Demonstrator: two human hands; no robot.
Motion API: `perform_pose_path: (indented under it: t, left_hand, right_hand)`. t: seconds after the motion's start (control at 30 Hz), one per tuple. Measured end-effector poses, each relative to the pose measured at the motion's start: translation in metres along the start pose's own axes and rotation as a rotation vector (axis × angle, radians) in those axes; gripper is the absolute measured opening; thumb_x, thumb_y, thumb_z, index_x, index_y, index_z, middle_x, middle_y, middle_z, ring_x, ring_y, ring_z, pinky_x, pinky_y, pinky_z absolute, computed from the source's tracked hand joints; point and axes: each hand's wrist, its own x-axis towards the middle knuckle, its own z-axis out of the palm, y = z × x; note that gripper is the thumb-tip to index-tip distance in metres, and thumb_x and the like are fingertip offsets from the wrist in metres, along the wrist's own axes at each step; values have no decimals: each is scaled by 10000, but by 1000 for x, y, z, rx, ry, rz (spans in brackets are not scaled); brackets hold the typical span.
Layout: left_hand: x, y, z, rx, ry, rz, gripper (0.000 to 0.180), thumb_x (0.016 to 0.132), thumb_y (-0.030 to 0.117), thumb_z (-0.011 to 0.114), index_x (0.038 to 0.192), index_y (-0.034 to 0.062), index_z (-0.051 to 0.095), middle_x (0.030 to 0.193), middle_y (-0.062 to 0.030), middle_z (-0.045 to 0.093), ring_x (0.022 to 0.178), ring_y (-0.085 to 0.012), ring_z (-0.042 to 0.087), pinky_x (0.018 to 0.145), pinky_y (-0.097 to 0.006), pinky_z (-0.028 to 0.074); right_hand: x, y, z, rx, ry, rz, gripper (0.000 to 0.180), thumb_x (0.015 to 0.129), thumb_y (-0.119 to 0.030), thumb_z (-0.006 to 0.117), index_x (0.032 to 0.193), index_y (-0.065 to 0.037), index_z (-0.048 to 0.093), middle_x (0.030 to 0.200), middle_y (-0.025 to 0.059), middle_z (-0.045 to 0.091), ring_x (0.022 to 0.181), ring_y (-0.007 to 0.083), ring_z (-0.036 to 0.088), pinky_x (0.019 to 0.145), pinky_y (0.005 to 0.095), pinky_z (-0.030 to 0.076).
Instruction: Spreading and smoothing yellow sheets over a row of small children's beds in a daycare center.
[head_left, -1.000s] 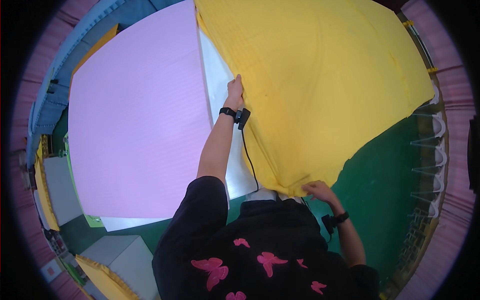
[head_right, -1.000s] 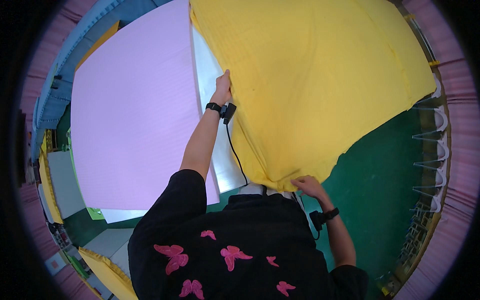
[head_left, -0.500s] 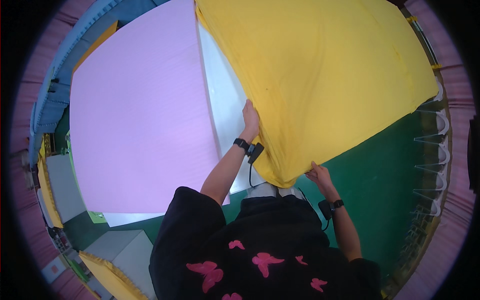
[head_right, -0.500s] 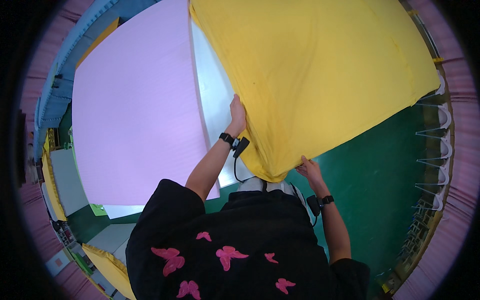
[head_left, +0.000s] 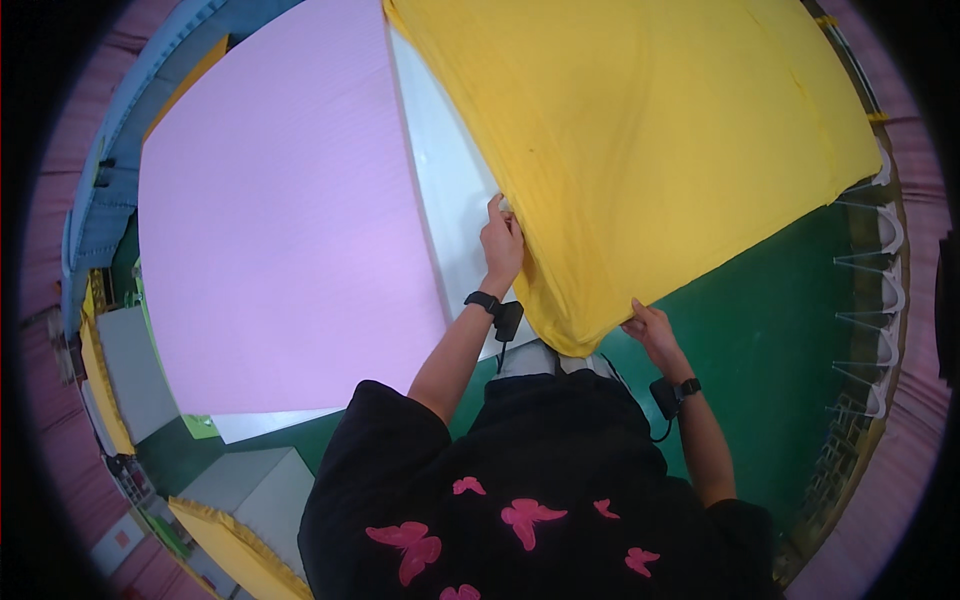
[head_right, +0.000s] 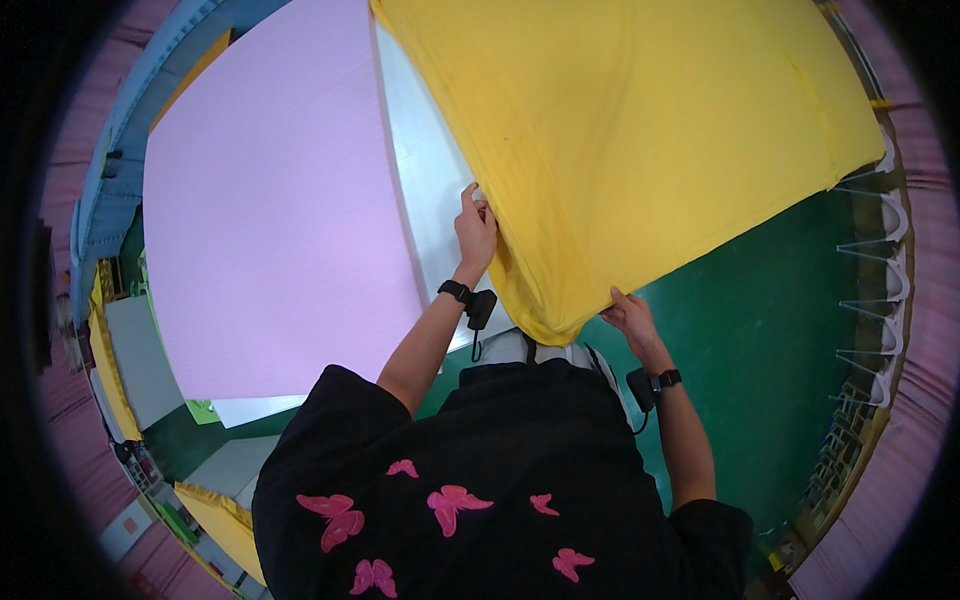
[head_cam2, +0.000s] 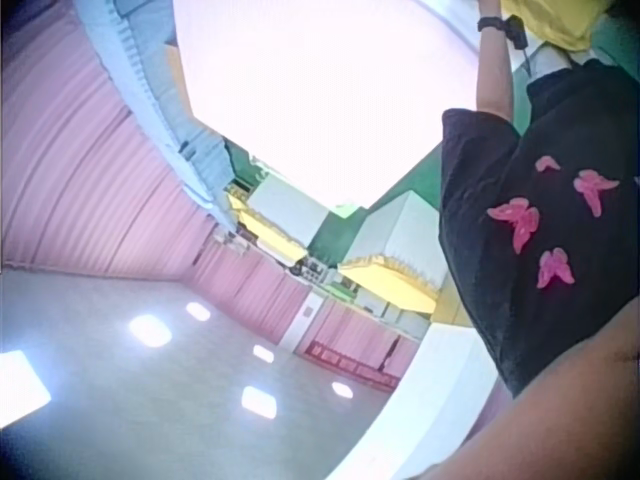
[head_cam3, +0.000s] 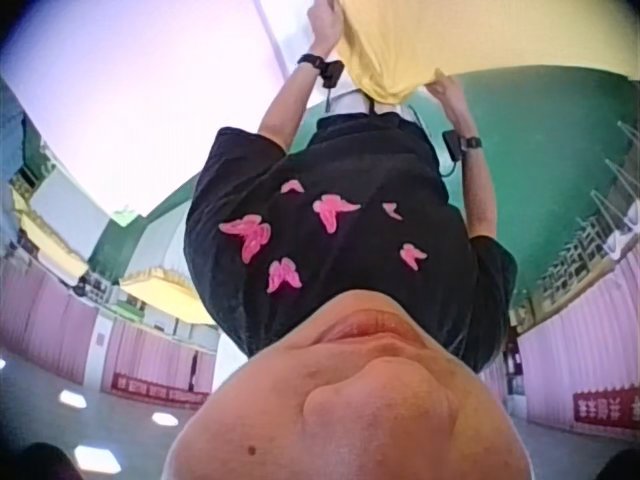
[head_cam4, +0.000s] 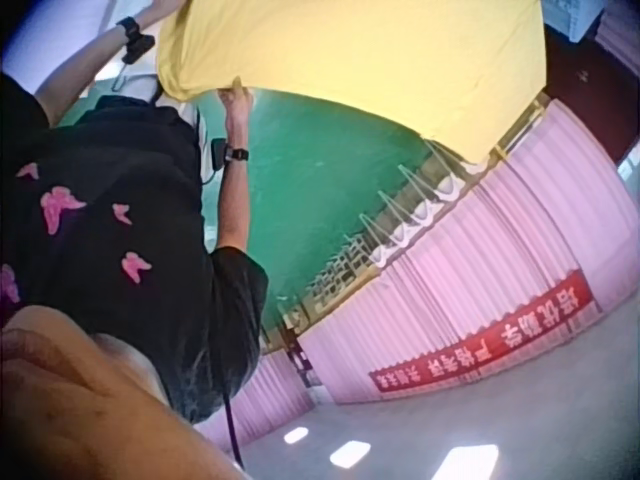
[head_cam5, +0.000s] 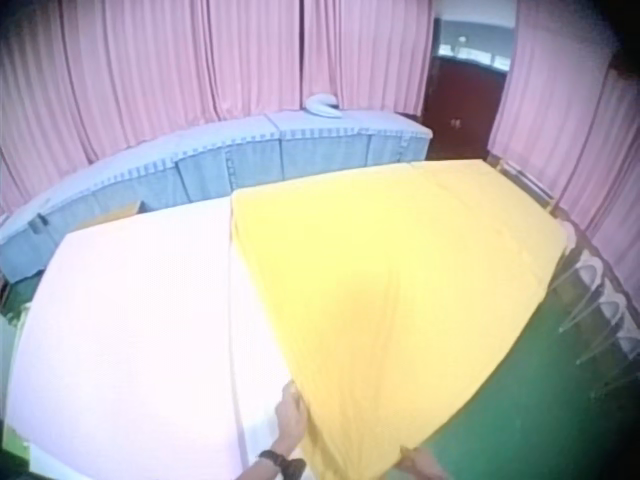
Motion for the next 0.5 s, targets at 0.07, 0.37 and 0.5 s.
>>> perform_pose_path:
  t: [0.07, 0.37, 0.5]
  left_hand:
    - [0, -2, 7, -47, 14, -78, 285, 905, -9, 517, 1190, 5, 517, 744, -148, 656, 607, -303, 626, 589, -390, 487]
    - [-32, 25, 31, -1214, -223, -685, 463, 1046, 399, 335, 1256, 25, 510, 1232, -124, 609, 1105, -220, 606, 889, -339, 503]
    - [-49, 34, 27, -1243, -454, -759, 631, 1025, 532, 279, 1390, 37, 419, 1353, -133, 536, 1232, -263, 535, 1031, -404, 453]
  right_hand:
    - [-3, 1, 0, 12, -1, -10, 386, 993, -360, 538, 1168, -19, 584, 1067, 63, 664, 936, 148, 634, 878, 304, 494]
    - [-10, 0, 4, 20, 47, -42, 398, 993, -359, 538, 1192, -16, 571, 1090, 69, 644, 931, 158, 629, 878, 312, 503]
    - [-10, 3, 5, 79, 19, -9, 382, 1004, -349, 518, 1183, -15, 566, 1109, 68, 630, 961, 168, 606, 910, 327, 477]
